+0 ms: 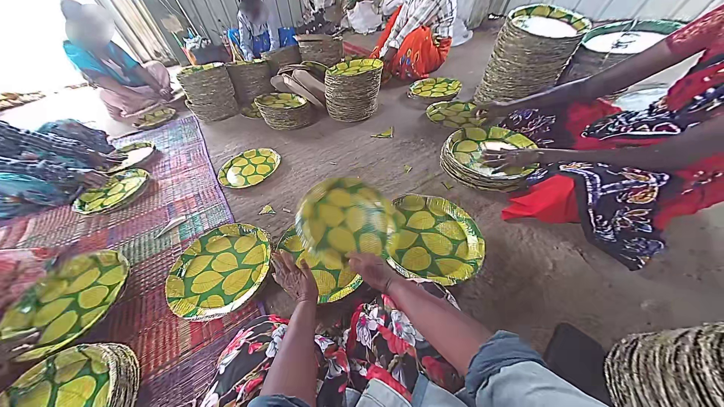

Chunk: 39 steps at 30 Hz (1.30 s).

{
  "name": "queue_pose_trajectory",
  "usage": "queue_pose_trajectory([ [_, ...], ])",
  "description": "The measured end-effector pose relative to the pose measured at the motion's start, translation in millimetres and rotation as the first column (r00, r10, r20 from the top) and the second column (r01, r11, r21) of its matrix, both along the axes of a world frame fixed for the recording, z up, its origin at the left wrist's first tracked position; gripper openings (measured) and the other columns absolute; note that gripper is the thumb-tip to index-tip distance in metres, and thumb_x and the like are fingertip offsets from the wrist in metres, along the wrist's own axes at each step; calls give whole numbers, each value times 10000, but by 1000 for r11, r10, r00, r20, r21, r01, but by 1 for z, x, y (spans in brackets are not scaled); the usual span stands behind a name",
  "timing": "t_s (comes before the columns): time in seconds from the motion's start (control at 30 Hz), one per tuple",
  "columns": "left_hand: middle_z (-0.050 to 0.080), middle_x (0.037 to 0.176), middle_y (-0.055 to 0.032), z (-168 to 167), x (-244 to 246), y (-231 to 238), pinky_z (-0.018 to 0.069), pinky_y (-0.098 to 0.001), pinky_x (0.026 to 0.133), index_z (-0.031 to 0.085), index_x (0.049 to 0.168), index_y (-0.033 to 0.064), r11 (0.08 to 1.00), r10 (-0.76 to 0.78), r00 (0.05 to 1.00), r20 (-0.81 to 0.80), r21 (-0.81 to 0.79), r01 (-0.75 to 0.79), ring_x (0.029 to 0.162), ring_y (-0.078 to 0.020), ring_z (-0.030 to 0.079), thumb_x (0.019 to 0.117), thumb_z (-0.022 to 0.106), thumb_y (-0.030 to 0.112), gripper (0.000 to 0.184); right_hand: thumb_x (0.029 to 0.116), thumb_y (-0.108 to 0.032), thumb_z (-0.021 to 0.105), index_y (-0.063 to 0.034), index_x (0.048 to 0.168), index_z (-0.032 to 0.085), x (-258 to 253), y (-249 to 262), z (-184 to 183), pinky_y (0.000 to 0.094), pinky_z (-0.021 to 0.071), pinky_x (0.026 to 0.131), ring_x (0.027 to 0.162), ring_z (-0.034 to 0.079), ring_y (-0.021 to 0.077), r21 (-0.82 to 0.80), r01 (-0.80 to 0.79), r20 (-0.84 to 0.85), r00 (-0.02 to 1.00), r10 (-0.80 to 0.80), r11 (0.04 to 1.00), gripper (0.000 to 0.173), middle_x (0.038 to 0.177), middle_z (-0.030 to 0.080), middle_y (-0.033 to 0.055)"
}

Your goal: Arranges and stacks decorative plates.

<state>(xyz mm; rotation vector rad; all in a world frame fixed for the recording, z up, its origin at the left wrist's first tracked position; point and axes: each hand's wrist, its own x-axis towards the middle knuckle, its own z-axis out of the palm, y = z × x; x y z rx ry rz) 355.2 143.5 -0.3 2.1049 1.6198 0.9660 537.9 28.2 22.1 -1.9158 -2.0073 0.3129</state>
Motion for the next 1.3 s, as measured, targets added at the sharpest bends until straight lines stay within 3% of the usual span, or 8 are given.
queue_pose_trajectory([
  [0.13,151,1689,-280,3,-6,-8,151,-654,1239,298,1605,9,882,-338,898,-283,-428,197,1574,-438,158,1107,383,370,620,1134,-305,370,63,1191,622,-4,14,-11,613,437,1038,1185,635,439,-332,-164,-16,986,168,929,449,1185,672,279],
  [0.2,39,1724,-212,-7,0,-15,118,-645,1248,178,1652,93,738,-564,701,-436,-647,192,1601,-387,45,1081,469,430,724,1130,-368,360,69,1320,603,2,12,-4,599,338,1164,1360,537,419,-297,29,1,1000,-30,954,535,1385,603,281],
  [0.37,47,1730,-187,-18,5,-15,138,-617,1252,184,1654,115,743,-581,663,-472,-639,197,1605,-359,45,1035,550,482,807,1049,-234,557,58,1462,495,25,8,8,614,354,1142,1462,408,410,-327,655,86,739,-669,681,511,1539,459,264],
  [0.73,96,1728,-175,-14,5,-10,131,-617,1254,230,1645,117,729,-575,699,-425,-653,203,1606,-342,68,1063,524,416,717,1107,-328,448,-39,1366,621,37,3,16,581,357,1134,1397,501,363,-259,761,28,621,-783,594,425,1448,575,209],
  [0.9,122,1687,-300,2,4,-13,100,-631,1253,238,1612,-25,938,-290,934,-209,-254,235,1581,-444,114,1099,392,351,654,1021,-130,584,75,1079,743,24,-6,11,592,527,961,1158,675,449,376,501,-34,848,-529,779,266,1174,714,276],
  [1.03,190,1636,-376,5,2,-6,103,-628,1246,309,1556,-108,988,-90,995,-46,125,96,1541,-528,175,1059,293,376,694,1071,-97,485,71,1181,688,-1,-1,3,547,526,999,1213,654,410,85,15,2,1000,-15,996,285,1263,681,252],
  [1.17,149,1693,-269,7,-4,-12,159,-658,1232,299,1607,20,859,-402,850,-341,-461,221,1579,-432,140,1095,433,366,633,1062,-54,463,76,1269,630,-4,13,-8,609,416,1064,1283,575,438,-373,-106,23,992,123,922,296,1330,624,273],
  [1.3,2,1731,-187,-10,5,-19,76,-626,1256,120,1663,116,726,-584,666,-465,-666,171,1606,-360,-2,1059,502,467,797,1033,-50,474,41,1435,539,9,8,11,604,288,1201,1474,412,390,-329,344,34,935,-353,880,417,1556,469,230],
])
